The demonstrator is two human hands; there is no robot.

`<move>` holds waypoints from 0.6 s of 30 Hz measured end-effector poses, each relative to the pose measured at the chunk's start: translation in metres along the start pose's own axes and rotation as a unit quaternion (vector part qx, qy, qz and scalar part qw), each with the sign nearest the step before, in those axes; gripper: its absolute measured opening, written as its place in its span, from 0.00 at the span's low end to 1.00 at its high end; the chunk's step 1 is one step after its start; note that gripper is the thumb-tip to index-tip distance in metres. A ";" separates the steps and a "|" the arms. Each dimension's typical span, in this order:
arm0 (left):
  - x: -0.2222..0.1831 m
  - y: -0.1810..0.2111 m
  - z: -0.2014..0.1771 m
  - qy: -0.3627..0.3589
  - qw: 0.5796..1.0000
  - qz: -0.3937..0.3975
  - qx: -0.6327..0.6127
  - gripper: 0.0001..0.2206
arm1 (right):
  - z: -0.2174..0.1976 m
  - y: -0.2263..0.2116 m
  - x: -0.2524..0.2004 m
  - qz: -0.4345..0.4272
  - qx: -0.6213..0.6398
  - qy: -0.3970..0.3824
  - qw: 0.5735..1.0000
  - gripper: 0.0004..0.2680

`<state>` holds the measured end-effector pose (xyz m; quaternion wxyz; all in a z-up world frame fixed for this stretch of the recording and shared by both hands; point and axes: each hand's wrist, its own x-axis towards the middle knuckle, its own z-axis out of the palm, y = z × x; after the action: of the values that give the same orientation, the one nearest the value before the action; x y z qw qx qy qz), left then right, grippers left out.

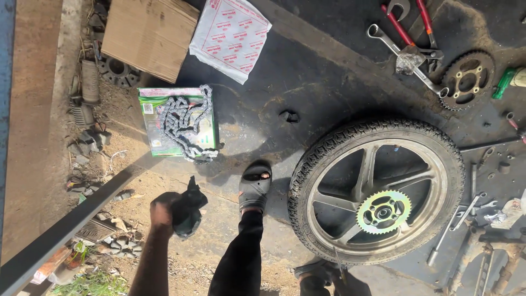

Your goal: Cleaning and inspecting the front sprocket and engine area of a motorcycle.

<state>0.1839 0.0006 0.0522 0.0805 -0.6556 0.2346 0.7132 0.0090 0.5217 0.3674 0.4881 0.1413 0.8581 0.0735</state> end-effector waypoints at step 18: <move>0.168 0.132 0.017 -0.046 0.936 0.071 0.341 0.29 | 0.098 -0.521 0.246 -0.360 0.143 -0.022 0.922 0.17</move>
<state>0.0917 -0.1399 -0.0807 0.2595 -0.5371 0.5059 0.6231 -0.1145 0.1037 -0.0214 0.4746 -0.1072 0.8418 -0.2337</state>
